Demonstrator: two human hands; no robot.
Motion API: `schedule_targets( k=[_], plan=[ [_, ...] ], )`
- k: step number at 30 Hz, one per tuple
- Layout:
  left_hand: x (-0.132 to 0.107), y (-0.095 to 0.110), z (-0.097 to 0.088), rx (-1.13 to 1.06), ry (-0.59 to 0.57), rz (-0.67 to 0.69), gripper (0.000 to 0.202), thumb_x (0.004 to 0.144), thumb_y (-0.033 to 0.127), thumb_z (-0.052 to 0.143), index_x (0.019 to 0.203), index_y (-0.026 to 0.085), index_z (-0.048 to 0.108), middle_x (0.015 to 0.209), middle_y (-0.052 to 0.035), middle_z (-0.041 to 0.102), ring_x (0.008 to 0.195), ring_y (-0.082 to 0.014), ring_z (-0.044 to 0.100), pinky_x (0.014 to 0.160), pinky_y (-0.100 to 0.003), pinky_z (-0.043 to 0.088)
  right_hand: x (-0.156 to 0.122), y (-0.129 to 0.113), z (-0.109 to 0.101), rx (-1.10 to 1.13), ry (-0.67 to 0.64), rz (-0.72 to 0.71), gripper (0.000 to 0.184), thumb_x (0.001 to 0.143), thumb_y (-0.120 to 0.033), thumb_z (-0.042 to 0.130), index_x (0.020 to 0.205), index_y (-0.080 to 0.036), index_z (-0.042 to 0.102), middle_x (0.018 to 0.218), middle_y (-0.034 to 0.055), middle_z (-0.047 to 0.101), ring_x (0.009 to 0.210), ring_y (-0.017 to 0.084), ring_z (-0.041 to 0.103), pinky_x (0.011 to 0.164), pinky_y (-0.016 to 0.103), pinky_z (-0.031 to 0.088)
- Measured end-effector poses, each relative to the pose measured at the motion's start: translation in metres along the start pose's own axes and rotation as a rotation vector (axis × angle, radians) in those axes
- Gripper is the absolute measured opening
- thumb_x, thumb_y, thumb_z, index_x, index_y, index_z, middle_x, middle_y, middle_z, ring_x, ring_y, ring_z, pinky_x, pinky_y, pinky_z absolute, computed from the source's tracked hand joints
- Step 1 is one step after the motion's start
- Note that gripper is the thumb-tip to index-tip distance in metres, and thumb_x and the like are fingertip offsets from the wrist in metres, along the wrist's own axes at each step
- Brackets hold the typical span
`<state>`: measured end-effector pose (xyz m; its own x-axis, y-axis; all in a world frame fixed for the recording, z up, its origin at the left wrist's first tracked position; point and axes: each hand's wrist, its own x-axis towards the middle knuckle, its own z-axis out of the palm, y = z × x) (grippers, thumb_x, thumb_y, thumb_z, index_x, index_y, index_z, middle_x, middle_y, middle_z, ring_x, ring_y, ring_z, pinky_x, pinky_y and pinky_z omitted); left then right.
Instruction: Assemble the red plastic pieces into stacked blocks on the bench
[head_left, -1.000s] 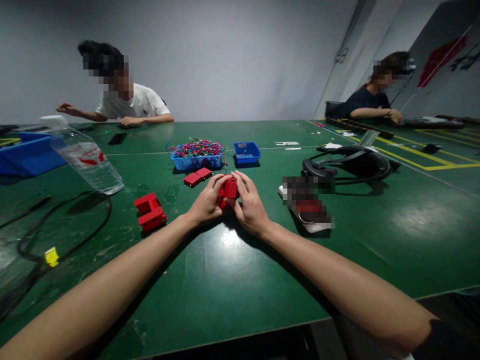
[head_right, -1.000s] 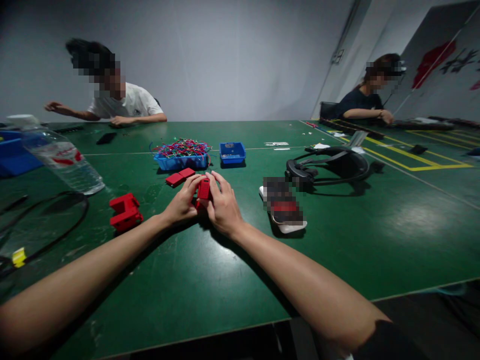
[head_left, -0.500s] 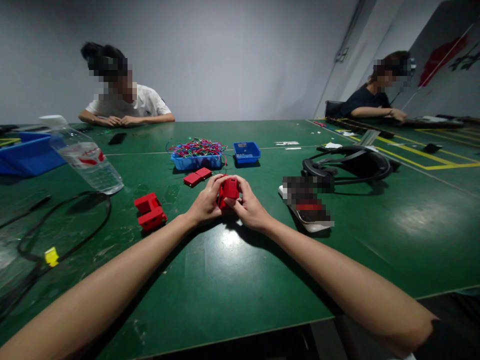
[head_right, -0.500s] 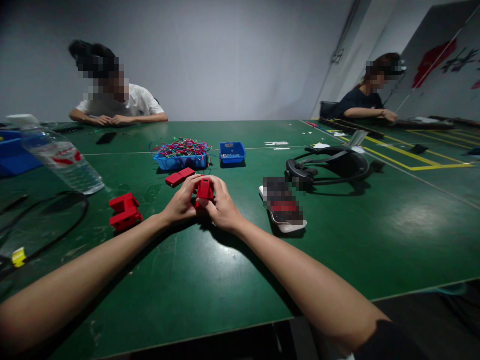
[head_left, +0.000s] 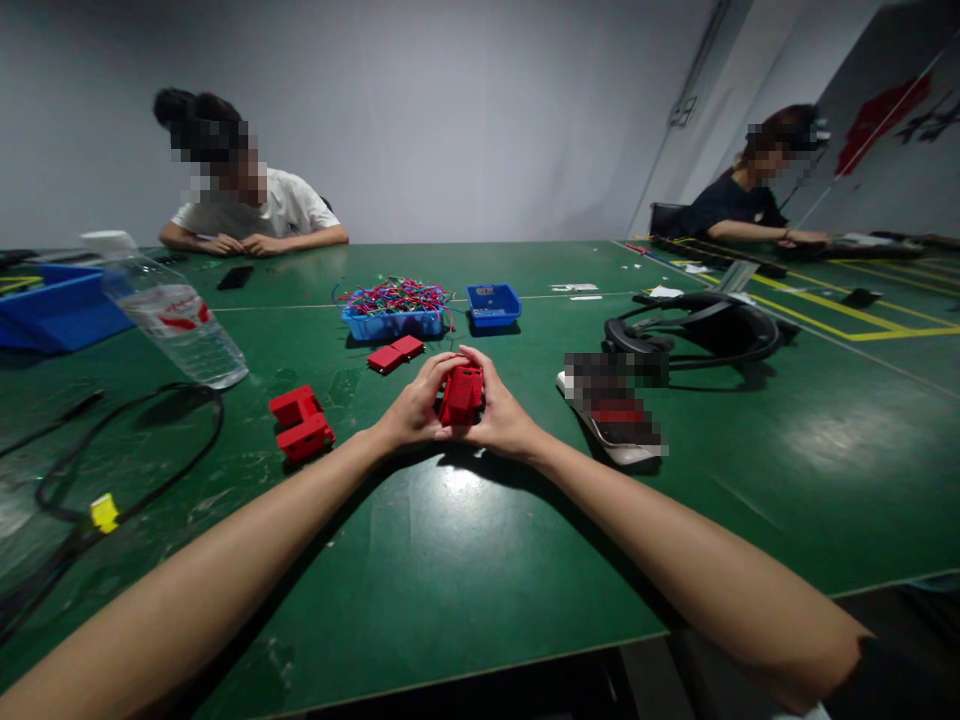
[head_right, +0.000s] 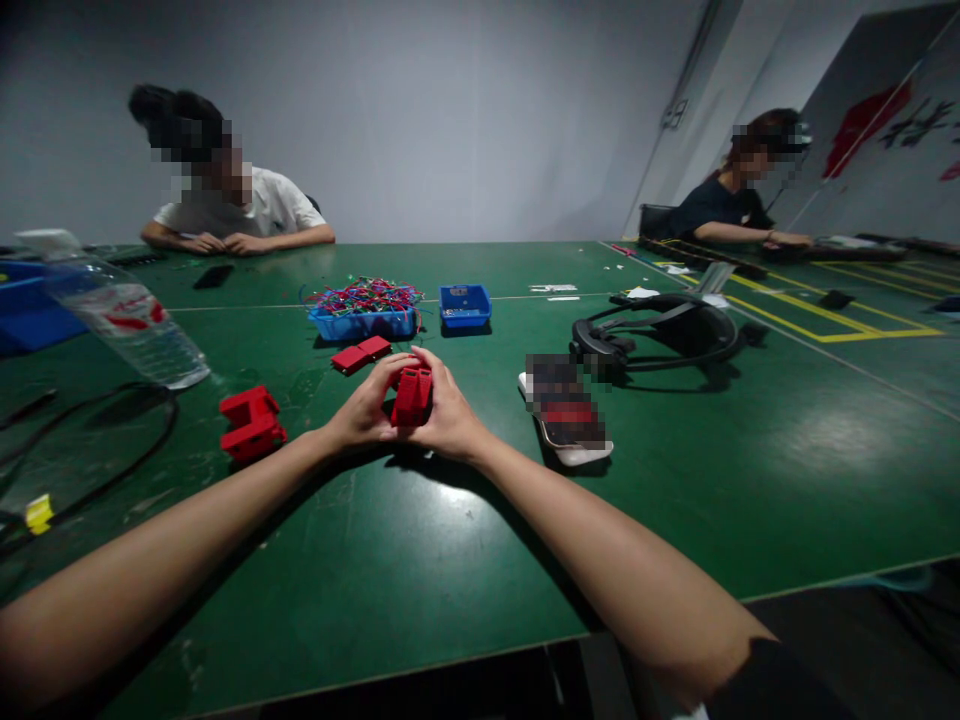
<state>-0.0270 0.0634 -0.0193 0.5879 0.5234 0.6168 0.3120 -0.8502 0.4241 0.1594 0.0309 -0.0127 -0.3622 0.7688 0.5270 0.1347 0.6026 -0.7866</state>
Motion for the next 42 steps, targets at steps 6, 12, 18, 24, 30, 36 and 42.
schedule_targets(
  k=[6, 12, 18, 24, 30, 36, 42],
  plan=[
    [0.002, 0.001, 0.002, -0.063, -0.037, 0.037, 0.102, 0.064, 0.046, 0.082, 0.147, 0.022, 0.027, 0.145, -0.0202, 0.039, 0.132, -0.0373, 0.046, 0.111, -0.054, 0.039, -0.003, -0.002, 0.005, -0.065, 0.108, 0.033, 0.091, 0.058, -0.031, 0.086, 0.137, -0.025, 0.041, 0.138, 0.0116, 0.048, 0.128, 0.027, 0.050, 0.108, 0.046, 0.045],
    [0.002, 0.014, -0.005, -0.191, -0.108, 0.014, 0.093, 0.081, 0.063, 0.059, 0.152, 0.019, 0.018, 0.153, -0.0209, 0.033, 0.138, -0.0389, 0.040, 0.114, -0.057, 0.032, -0.004, -0.009, 0.006, -0.109, 0.193, -0.001, 0.084, 0.059, -0.025, 0.081, 0.134, -0.024, 0.043, 0.136, 0.0124, 0.049, 0.126, 0.028, 0.051, 0.105, 0.047, 0.048],
    [0.001, 0.020, -0.006, -0.099, -0.055, -0.140, 0.067, 0.093, 0.052, 0.047, 0.147, 0.016, 0.028, 0.152, -0.0206, 0.038, 0.137, -0.0344, 0.043, 0.115, -0.052, 0.034, -0.003, -0.005, 0.007, -0.119, 0.209, 0.008, 0.072, 0.062, -0.023, 0.075, 0.127, -0.025, 0.044, 0.133, 0.0100, 0.051, 0.123, 0.027, 0.054, 0.103, 0.046, 0.049],
    [0.000, 0.015, -0.003, -0.081, -0.004, -0.094, 0.076, 0.090, 0.067, 0.041, 0.145, 0.015, 0.032, 0.150, -0.0223, 0.039, 0.136, -0.0350, 0.044, 0.113, -0.052, 0.037, -0.003, -0.001, 0.008, -0.094, 0.197, 0.033, 0.071, 0.060, -0.023, 0.075, 0.122, -0.025, 0.041, 0.135, 0.0121, 0.048, 0.124, 0.027, 0.053, 0.101, 0.046, 0.050],
    [-0.001, 0.012, -0.002, -0.048, 0.029, -0.060, 0.075, 0.090, 0.069, 0.040, 0.142, 0.015, 0.035, 0.150, -0.0222, 0.039, 0.136, -0.0348, 0.045, 0.112, -0.051, 0.038, -0.003, -0.002, 0.008, -0.102, 0.178, 0.022, 0.067, 0.060, -0.023, 0.076, 0.118, -0.025, 0.042, 0.142, 0.0140, 0.041, 0.128, 0.028, 0.050, 0.101, 0.048, 0.049],
    [-0.002, 0.009, -0.001, -0.038, 0.058, -0.051, 0.076, 0.088, 0.071, 0.043, 0.141, 0.019, 0.033, 0.150, -0.0211, 0.040, 0.130, -0.0343, 0.051, 0.106, -0.049, 0.044, -0.004, -0.002, 0.006, -0.135, 0.155, 0.003, 0.069, 0.062, -0.025, 0.077, 0.121, -0.025, 0.042, 0.144, 0.0148, 0.040, 0.130, 0.029, 0.049, 0.103, 0.048, 0.048],
    [0.001, 0.014, -0.003, -0.075, 0.067, -0.079, 0.076, 0.087, 0.073, 0.040, 0.139, 0.018, 0.038, 0.146, -0.0201, 0.044, 0.130, -0.0338, 0.050, 0.107, -0.048, 0.043, -0.004, -0.003, 0.006, -0.154, 0.142, -0.001, 0.071, 0.061, -0.024, 0.078, 0.121, -0.026, 0.041, 0.145, 0.0147, 0.039, 0.130, 0.028, 0.049, 0.103, 0.047, 0.047]
  ],
)
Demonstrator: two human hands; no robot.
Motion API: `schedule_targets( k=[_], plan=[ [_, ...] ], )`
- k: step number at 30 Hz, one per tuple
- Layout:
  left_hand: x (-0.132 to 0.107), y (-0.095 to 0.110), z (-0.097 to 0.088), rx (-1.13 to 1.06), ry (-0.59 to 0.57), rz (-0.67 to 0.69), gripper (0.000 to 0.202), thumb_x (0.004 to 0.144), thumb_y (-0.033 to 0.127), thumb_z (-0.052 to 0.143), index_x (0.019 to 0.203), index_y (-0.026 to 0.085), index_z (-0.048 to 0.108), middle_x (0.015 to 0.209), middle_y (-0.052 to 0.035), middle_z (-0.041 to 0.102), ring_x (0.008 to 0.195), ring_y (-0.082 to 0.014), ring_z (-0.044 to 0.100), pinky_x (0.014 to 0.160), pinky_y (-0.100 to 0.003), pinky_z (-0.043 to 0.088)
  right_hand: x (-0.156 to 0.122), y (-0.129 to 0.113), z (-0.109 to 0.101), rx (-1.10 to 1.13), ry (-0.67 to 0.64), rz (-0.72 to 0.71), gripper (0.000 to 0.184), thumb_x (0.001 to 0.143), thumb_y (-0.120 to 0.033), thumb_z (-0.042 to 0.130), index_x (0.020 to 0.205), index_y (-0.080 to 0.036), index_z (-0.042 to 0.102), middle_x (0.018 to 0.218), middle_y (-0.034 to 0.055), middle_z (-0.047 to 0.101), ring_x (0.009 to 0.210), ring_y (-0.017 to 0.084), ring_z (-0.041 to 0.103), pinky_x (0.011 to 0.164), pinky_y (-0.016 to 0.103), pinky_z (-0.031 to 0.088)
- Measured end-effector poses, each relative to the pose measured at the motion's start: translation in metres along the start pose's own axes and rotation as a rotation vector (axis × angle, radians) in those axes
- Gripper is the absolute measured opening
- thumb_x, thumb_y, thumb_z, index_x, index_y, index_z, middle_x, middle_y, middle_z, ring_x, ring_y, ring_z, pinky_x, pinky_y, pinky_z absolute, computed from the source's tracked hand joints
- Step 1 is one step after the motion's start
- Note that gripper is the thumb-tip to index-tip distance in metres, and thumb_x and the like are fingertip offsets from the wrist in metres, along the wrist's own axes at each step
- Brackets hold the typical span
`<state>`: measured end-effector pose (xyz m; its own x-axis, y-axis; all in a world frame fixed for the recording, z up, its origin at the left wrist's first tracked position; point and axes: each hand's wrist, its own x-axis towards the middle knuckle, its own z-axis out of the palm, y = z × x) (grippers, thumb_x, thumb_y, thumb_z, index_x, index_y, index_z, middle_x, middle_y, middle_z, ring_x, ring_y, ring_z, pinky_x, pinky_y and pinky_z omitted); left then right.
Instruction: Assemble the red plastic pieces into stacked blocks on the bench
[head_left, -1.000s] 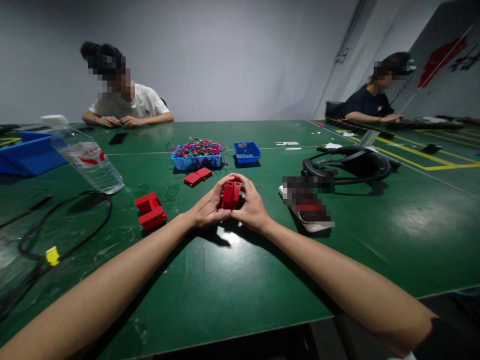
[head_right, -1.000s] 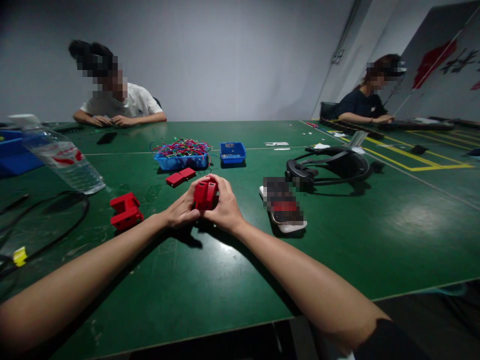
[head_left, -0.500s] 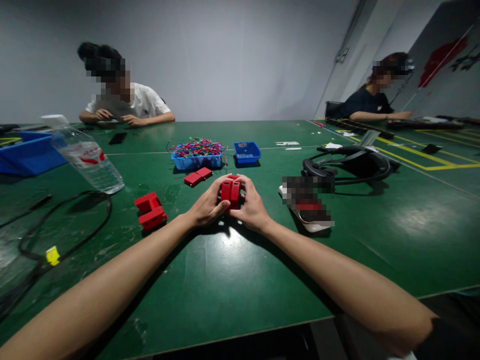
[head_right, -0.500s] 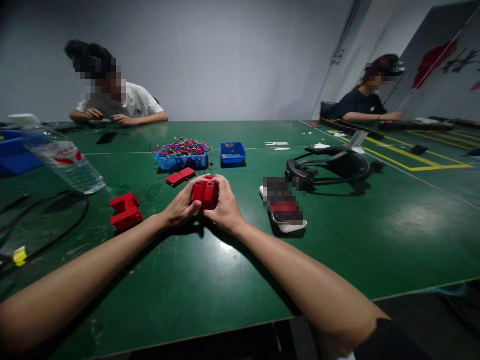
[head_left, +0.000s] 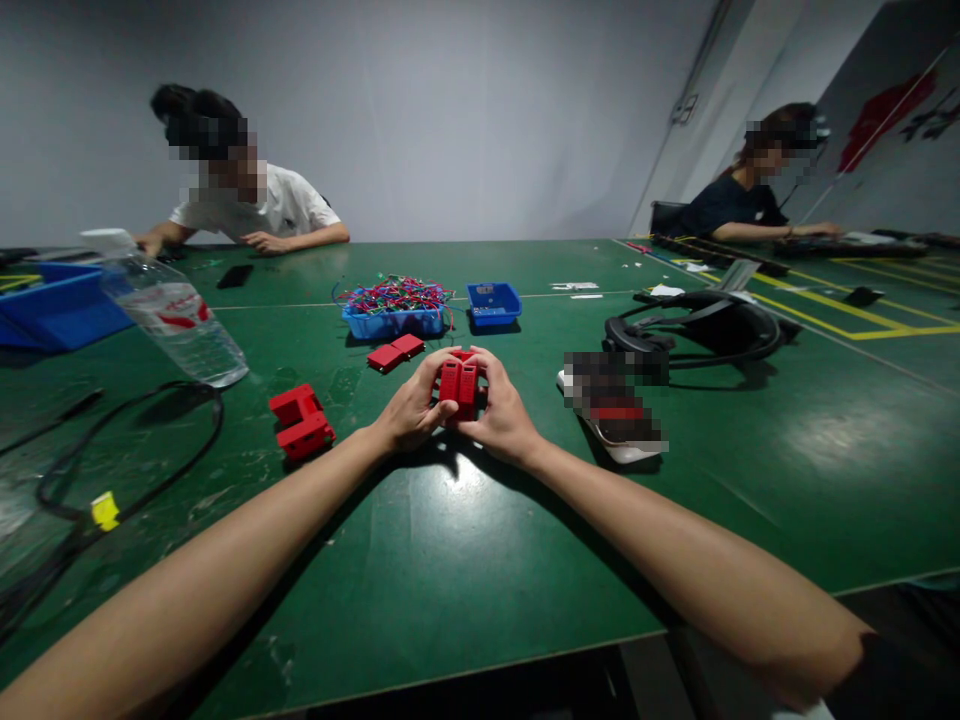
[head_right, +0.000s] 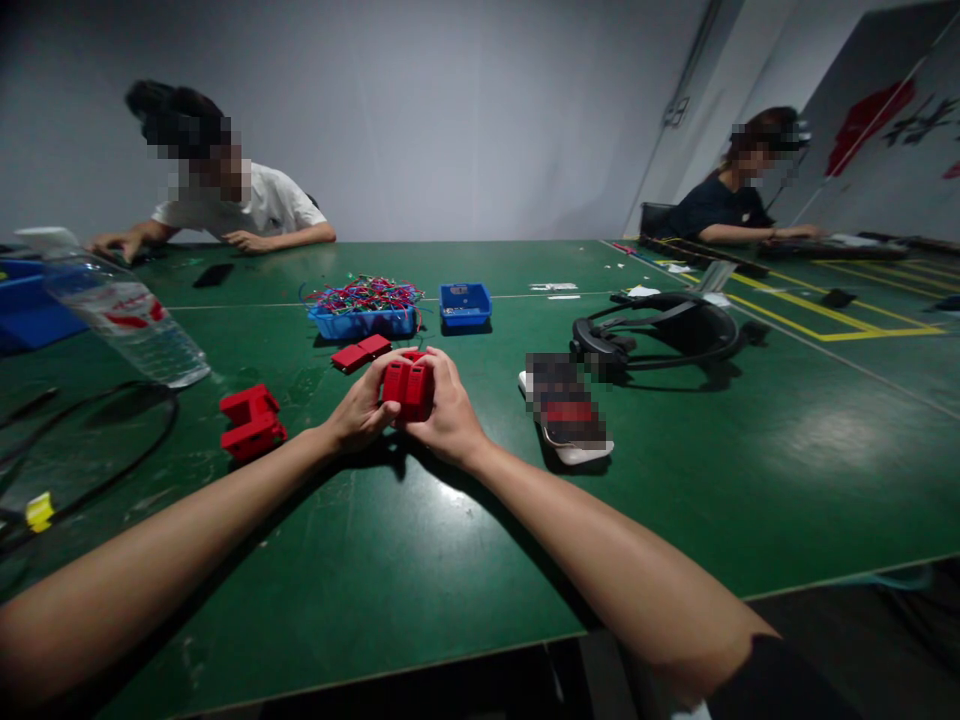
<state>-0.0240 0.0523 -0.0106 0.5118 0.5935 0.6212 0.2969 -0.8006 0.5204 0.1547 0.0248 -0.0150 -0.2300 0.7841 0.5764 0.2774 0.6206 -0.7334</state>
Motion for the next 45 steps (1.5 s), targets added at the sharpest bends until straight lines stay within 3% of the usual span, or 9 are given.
schedule_targets(
  k=[9, 19, 26, 31, 35, 40, 45],
  plan=[
    [-0.001, 0.003, 0.000, -0.029, -0.006, -0.034, 0.076, 0.088, 0.071, 0.039, 0.140, 0.016, 0.039, 0.146, -0.0200, 0.043, 0.132, -0.0344, 0.047, 0.112, -0.050, 0.037, 0.000, -0.001, 0.000, 0.007, 0.011, 0.027, 0.074, 0.060, -0.025, 0.081, 0.122, -0.026, 0.041, 0.146, 0.0145, 0.039, 0.130, 0.028, 0.050, 0.105, 0.048, 0.047],
    [-0.001, 0.006, 0.000, -0.042, 0.003, -0.069, 0.063, 0.092, 0.056, 0.048, 0.139, 0.015, 0.042, 0.145, -0.0180, 0.047, 0.132, -0.0321, 0.048, 0.112, -0.046, 0.036, 0.001, -0.001, 0.001, 0.024, 0.023, 0.037, 0.074, 0.059, -0.024, 0.081, 0.122, -0.024, 0.042, 0.145, 0.0145, 0.041, 0.132, 0.029, 0.048, 0.105, 0.048, 0.047],
    [0.000, 0.010, 0.001, -0.143, -0.033, -0.181, 0.058, 0.092, 0.051, 0.049, 0.140, 0.019, 0.042, 0.142, -0.0121, 0.052, 0.125, -0.0291, 0.053, 0.110, -0.044, 0.040, 0.004, 0.002, -0.001, -0.047, 0.054, -0.024, 0.071, 0.061, -0.023, 0.078, 0.122, -0.024, 0.042, 0.140, 0.0149, 0.044, 0.136, 0.030, 0.042, 0.111, 0.050, 0.040],
    [0.000, 0.011, 0.000, -0.271, -0.048, -0.285, 0.065, 0.094, 0.059, 0.039, 0.148, 0.023, 0.034, 0.138, -0.0104, 0.058, 0.124, -0.0303, 0.055, 0.108, -0.047, 0.040, 0.004, 0.002, -0.003, -0.112, 0.035, -0.064, 0.070, 0.061, -0.021, 0.079, 0.120, -0.025, 0.043, 0.143, 0.0152, 0.041, 0.140, 0.030, 0.039, 0.114, 0.052, 0.035],
    [0.002, 0.007, 0.000, -0.414, 0.022, -0.389, 0.084, 0.087, 0.063, 0.048, 0.153, 0.017, 0.022, 0.127, -0.0134, 0.064, 0.114, -0.0317, 0.062, 0.103, -0.048, 0.045, 0.002, -0.001, -0.004, -0.129, -0.028, -0.136, 0.065, 0.064, -0.019, 0.077, 0.119, -0.025, 0.043, 0.146, 0.0170, 0.038, 0.143, 0.030, 0.036, 0.114, 0.052, 0.034],
    [0.006, 0.002, 0.000, -0.508, 0.014, -0.442, 0.075, 0.082, 0.060, 0.053, 0.140, 0.014, 0.044, 0.139, -0.0157, 0.055, 0.122, -0.0343, 0.056, 0.100, -0.045, 0.046, 0.002, -0.003, -0.006, -0.142, -0.056, -0.165, 0.065, 0.066, -0.015, 0.075, 0.122, -0.024, 0.043, 0.147, 0.0171, 0.038, 0.144, 0.030, 0.033, 0.115, 0.053, 0.033],
    [0.008, 0.002, 0.001, -0.512, 0.009, -0.465, 0.059, 0.083, 0.055, 0.057, 0.125, 0.013, 0.055, 0.121, -0.0128, 0.066, 0.110, -0.0296, 0.062, 0.092, -0.039, 0.051, 0.003, -0.002, -0.006, -0.151, -0.074, -0.176, 0.069, 0.066, -0.014, 0.074, 0.125, -0.026, 0.042, 0.148, 0.0162, 0.038, 0.145, 0.030, 0.032, 0.114, 0.054, 0.033]
  ],
)
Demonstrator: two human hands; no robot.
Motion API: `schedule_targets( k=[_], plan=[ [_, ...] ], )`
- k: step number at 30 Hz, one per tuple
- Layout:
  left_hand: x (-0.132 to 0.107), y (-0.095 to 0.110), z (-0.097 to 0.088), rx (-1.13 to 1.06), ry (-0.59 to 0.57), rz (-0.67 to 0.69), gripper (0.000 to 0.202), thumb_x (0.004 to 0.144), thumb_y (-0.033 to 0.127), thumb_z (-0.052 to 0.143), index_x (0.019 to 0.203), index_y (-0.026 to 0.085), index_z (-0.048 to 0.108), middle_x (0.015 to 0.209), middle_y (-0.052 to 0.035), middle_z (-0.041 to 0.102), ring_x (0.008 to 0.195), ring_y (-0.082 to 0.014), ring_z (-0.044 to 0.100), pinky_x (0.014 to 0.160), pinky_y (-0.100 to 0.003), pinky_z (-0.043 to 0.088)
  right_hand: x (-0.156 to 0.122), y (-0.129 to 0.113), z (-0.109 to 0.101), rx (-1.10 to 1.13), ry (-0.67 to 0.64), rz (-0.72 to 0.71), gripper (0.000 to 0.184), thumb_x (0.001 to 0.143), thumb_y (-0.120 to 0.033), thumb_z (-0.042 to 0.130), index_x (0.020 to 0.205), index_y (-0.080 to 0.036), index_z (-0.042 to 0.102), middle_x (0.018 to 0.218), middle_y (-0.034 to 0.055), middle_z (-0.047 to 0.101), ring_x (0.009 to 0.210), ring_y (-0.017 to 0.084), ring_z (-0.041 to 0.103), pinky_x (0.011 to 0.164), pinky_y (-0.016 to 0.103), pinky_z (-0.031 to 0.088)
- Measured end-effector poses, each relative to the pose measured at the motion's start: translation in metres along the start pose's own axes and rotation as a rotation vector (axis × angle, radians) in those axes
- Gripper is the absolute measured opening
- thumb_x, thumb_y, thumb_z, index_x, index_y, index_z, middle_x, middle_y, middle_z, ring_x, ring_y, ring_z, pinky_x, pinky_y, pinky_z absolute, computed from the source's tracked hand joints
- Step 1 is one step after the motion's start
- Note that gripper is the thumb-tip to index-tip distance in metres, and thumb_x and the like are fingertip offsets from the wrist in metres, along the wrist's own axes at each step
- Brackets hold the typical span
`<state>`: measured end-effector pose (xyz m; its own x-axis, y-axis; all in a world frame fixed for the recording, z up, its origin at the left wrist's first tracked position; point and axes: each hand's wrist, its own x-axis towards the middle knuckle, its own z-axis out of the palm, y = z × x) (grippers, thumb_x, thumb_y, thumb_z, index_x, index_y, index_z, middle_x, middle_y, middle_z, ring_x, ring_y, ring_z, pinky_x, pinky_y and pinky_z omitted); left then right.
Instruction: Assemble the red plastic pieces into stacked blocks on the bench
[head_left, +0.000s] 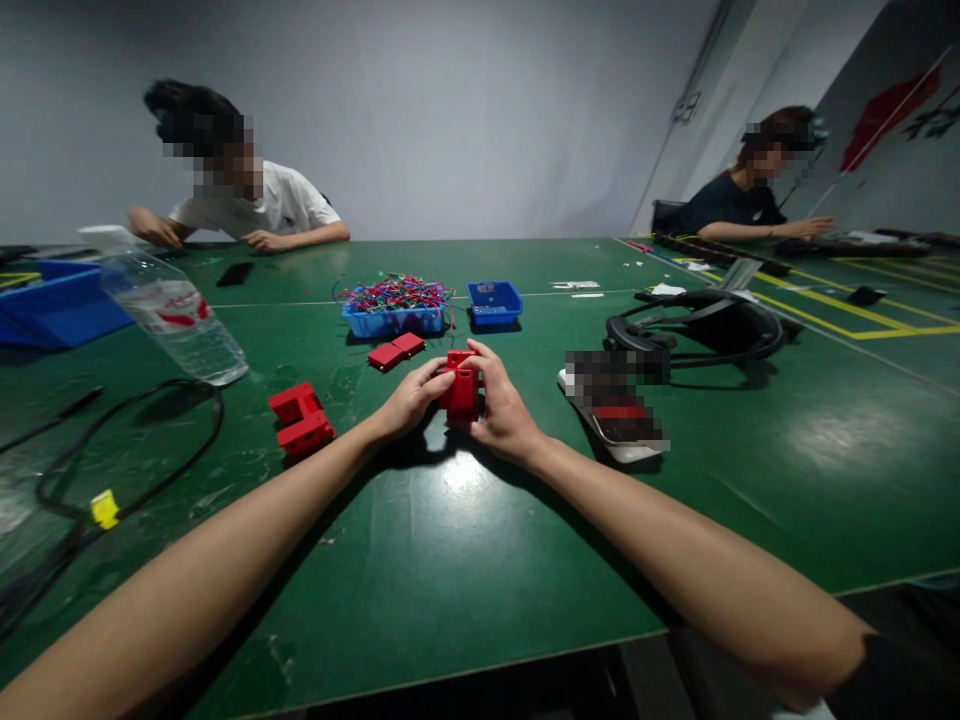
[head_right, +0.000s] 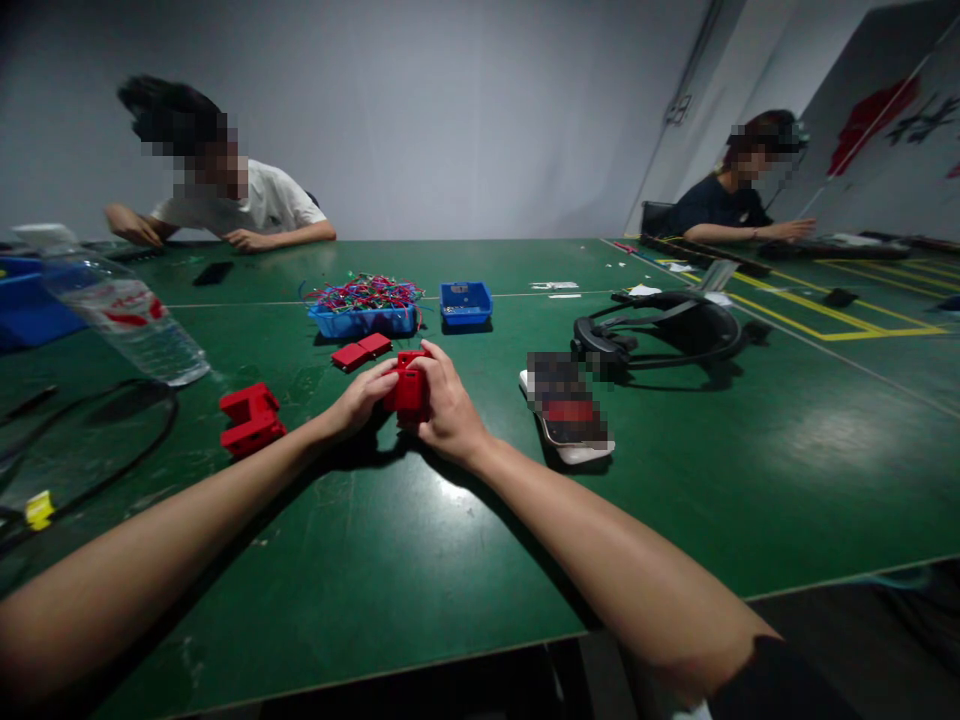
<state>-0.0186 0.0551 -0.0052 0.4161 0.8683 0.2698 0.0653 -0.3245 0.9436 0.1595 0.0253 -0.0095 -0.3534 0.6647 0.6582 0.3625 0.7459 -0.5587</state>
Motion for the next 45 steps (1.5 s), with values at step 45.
schedule_targets(
  k=[45],
  plan=[
    [-0.004, 0.017, 0.021, -0.367, 0.035, -0.195, 0.054, 0.079, 0.053, 0.069, 0.115, 0.017, 0.050, 0.096, -0.0063, 0.069, 0.082, -0.0195, 0.068, 0.080, -0.033, 0.050, 0.003, -0.007, -0.003, 0.435, -0.170, 0.283, 0.078, 0.080, -0.041, 0.072, 0.144, -0.027, 0.031, 0.124, 0.0079, 0.062, 0.100, 0.020, 0.067, 0.095, 0.042, 0.053]
  ],
)
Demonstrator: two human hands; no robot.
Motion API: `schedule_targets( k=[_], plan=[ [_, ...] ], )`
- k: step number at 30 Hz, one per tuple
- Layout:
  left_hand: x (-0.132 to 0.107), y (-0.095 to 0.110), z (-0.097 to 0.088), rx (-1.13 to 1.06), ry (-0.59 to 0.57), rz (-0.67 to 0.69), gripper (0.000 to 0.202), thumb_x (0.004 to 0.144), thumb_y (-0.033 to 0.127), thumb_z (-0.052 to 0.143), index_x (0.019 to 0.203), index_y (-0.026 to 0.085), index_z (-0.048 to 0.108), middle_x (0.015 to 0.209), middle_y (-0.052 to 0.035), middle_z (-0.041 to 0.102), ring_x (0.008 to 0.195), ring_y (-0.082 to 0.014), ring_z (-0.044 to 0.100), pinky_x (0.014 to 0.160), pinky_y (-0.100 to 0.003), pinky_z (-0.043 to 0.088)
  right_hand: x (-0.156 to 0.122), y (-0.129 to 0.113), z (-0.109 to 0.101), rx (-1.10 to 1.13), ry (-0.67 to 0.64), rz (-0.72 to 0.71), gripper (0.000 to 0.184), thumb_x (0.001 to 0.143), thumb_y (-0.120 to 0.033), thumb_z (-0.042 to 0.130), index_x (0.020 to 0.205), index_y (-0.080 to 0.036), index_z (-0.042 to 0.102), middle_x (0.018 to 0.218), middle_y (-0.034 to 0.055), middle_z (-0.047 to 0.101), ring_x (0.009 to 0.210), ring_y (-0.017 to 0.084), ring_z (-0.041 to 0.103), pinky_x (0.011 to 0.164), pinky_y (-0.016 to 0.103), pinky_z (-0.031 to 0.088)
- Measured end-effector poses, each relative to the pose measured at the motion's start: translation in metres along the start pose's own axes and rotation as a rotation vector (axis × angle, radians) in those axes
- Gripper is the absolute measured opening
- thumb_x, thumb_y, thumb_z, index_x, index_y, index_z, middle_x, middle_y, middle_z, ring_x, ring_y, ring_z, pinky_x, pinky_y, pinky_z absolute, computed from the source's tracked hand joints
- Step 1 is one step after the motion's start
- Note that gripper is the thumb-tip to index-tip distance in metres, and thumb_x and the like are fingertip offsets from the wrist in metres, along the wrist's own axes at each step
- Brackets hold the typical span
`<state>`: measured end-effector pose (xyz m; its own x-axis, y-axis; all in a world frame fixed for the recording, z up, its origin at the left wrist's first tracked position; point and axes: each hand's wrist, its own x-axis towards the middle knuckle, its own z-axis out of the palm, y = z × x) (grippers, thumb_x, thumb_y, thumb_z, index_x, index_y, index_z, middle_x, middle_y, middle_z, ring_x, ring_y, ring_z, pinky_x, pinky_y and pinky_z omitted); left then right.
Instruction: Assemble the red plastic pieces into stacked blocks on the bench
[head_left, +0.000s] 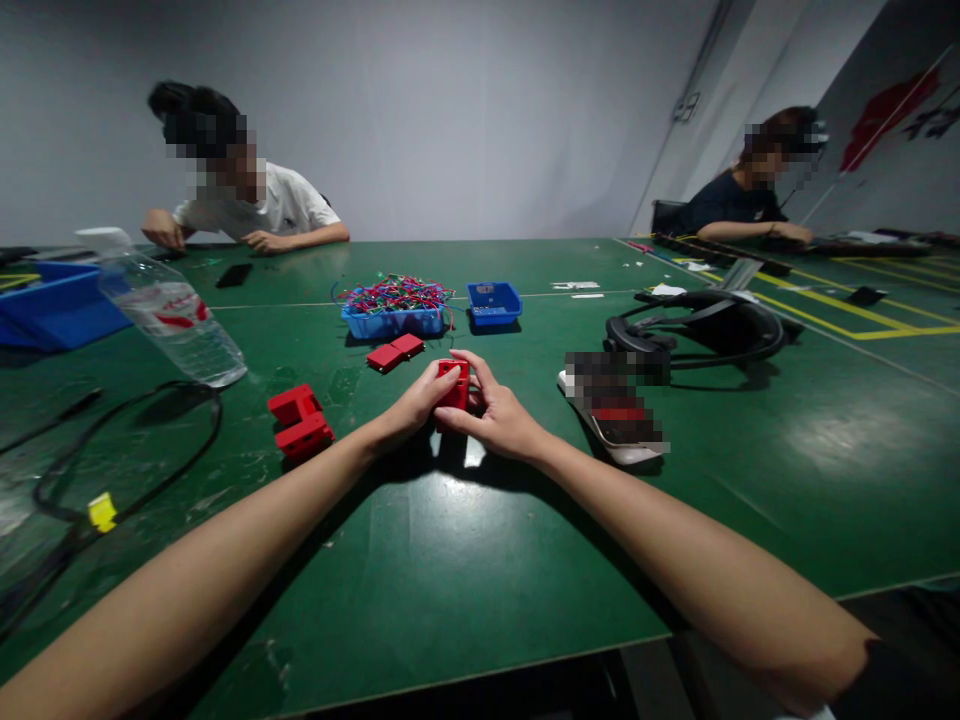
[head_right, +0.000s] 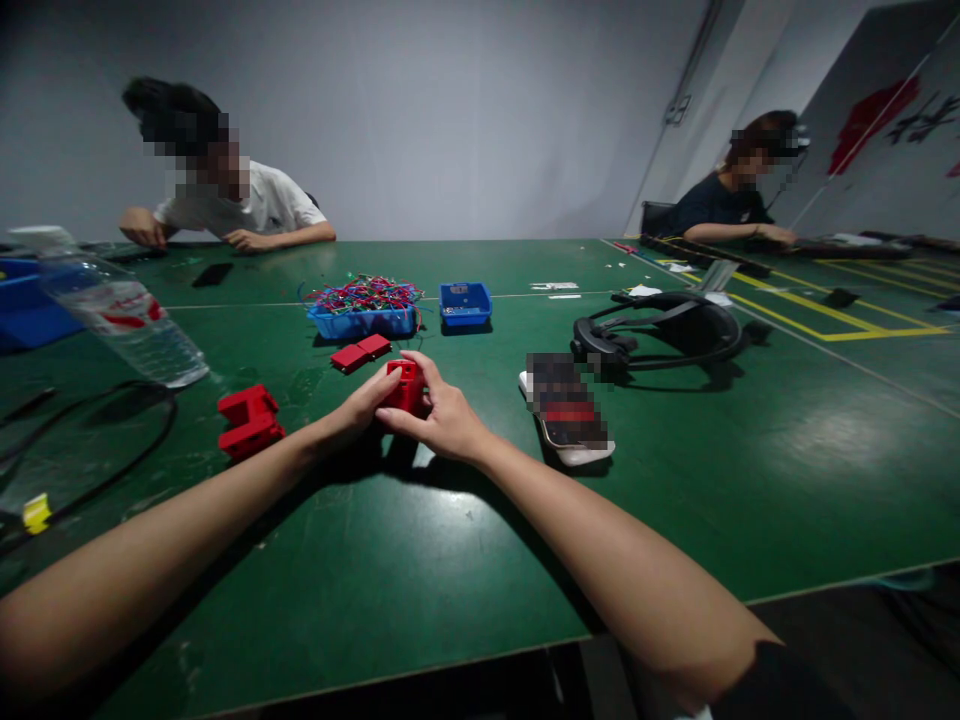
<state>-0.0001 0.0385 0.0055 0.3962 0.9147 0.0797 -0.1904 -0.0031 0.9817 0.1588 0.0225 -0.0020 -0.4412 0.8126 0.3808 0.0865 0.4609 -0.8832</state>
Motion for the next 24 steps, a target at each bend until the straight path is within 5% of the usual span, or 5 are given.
schedule_targets(
  k=[9, 24],
  plan=[
    [-0.003, -0.005, 0.018, -0.043, 0.184, 0.007, 0.045, 0.075, 0.044, 0.068, 0.107, 0.016, 0.052, 0.089, -0.0018, 0.066, 0.077, -0.0168, 0.065, 0.075, -0.030, 0.050, 0.003, 0.001, -0.005, -0.033, -0.022, -0.027, 0.066, 0.077, -0.038, 0.071, 0.132, -0.023, 0.038, 0.111, 0.0053, 0.062, 0.085, 0.015, 0.062, 0.081, 0.033, 0.053],
    [-0.006, -0.003, 0.019, -0.064, 0.166, -0.026, 0.044, 0.075, 0.043, 0.065, 0.107, 0.017, 0.050, 0.089, -0.0018, 0.065, 0.075, -0.0171, 0.064, 0.072, -0.031, 0.051, 0.004, 0.000, 0.000, -0.016, 0.068, -0.009, 0.068, 0.066, -0.039, 0.076, 0.126, -0.024, 0.047, 0.099, 0.0003, 0.063, 0.076, 0.014, 0.060, 0.073, 0.028, 0.052]
  ],
)
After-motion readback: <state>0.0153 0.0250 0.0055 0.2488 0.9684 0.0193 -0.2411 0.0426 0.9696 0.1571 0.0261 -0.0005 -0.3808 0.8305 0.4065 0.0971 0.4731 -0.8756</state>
